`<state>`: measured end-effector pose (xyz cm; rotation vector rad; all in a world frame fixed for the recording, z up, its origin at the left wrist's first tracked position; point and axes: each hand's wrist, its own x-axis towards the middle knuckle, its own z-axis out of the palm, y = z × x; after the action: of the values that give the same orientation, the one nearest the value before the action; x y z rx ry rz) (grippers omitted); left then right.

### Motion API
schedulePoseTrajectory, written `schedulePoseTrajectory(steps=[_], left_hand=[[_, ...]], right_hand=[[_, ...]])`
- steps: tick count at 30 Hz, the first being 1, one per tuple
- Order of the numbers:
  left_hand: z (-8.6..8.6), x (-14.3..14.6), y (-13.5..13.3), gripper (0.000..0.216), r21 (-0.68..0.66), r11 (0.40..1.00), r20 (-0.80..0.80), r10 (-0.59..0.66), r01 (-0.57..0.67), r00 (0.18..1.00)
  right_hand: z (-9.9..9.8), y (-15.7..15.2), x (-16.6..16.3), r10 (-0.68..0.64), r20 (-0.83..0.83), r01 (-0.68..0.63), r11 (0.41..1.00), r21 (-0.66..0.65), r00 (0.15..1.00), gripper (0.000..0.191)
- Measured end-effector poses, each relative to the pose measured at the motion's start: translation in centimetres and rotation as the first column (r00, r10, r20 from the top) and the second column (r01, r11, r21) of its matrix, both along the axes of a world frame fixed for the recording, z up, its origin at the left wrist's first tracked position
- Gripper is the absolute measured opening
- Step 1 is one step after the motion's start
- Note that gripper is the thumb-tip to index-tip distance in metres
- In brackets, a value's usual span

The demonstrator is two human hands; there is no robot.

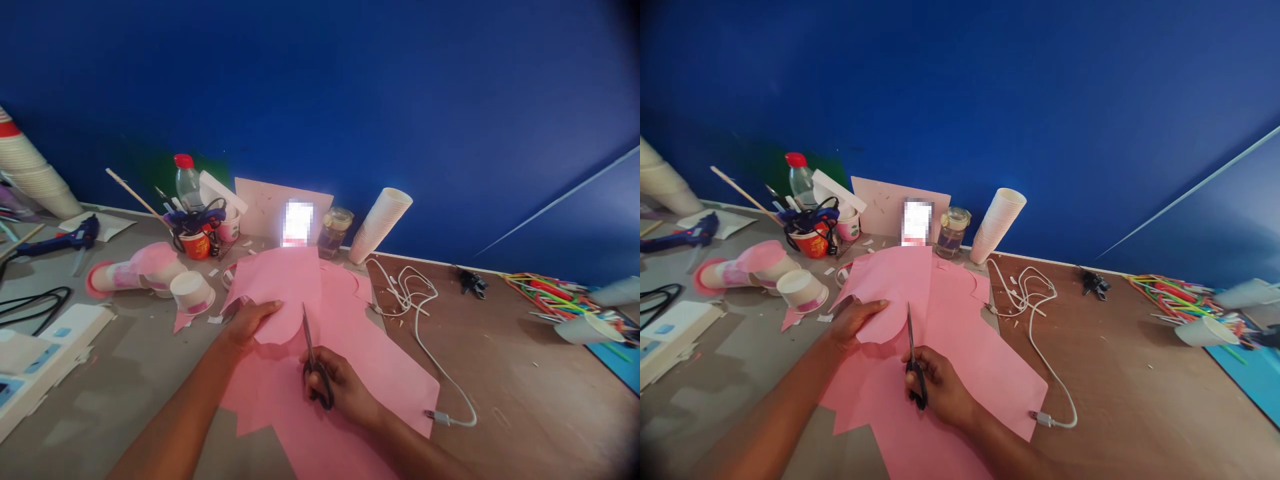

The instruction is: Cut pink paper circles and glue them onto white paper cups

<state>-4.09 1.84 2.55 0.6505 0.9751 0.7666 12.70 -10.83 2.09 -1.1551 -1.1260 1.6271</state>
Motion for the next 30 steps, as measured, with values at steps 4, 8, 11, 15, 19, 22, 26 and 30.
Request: schedulePoseTrajectory(steps=[4, 8, 11, 15, 19, 22, 26, 30], left_hand=[[0.2, 0.0, -0.1, 0.018, -0.006, 1.000, 0.007, -0.008, 0.008, 1.000], [0.5, 0.0, -0.2, 0.019, -0.005, 1.000, -0.036, -0.031, 0.031, 0.999], [0.5, 0.0, -0.3, 0.021, 0.000, 0.998, -0.075, -0.057, 0.057, 0.996], [0.2, 0.0, -0.4, 0.025, -0.013, 0.993, -0.114, -0.119, 0.118, 0.986], [0.2, 0.0, -0.4, 0.026, -0.006, 0.987, -0.113, -0.160, 0.161, 0.981], [0.4, -0.1, -0.4, 0.024, 0.013, 0.990, -0.106, -0.141, 0.143, 0.984], [0.2, -0.2, -0.4, 0.026, 0.025, 0.987, -0.093, -0.158, 0.161, 0.983], [-0.4, -0.3, -0.3, 0.031, 0.009, 0.981, -0.108, -0.194, 0.196, 0.975]], right_hand=[[0.0, 0.0, -0.1, 0.003, 0.002, -0.003, 1.000, 0.006, 1.000, 0.042], [0.3, 0.0, -0.1, -0.002, 0.009, 0.002, 1.000, 0.016, 1.000, 0.045], [0.1, 0.0, 0.0, 0.017, -0.010, -0.016, 0.999, 0.047, 1.000, 0.048], [-0.5, -0.1, 0.1, 0.031, -0.050, -0.027, 0.997, 0.079, 0.998, 0.047], [-0.5, 0.0, 0.3, 0.022, -0.041, -0.019, 0.997, 0.076, 0.999, 0.047], [0.0, 0.1, 0.4, 0.009, -0.016, -0.008, 0.997, 0.081, 1.000, 0.050], [0.6, 0.3, 0.6, 0.016, 0.016, -0.017, 0.997, 0.072, 1.000, 0.050], [1.1, 0.5, 1.1, 0.031, 0.005, -0.031, 0.999, 0.038, 1.000, 0.050]])
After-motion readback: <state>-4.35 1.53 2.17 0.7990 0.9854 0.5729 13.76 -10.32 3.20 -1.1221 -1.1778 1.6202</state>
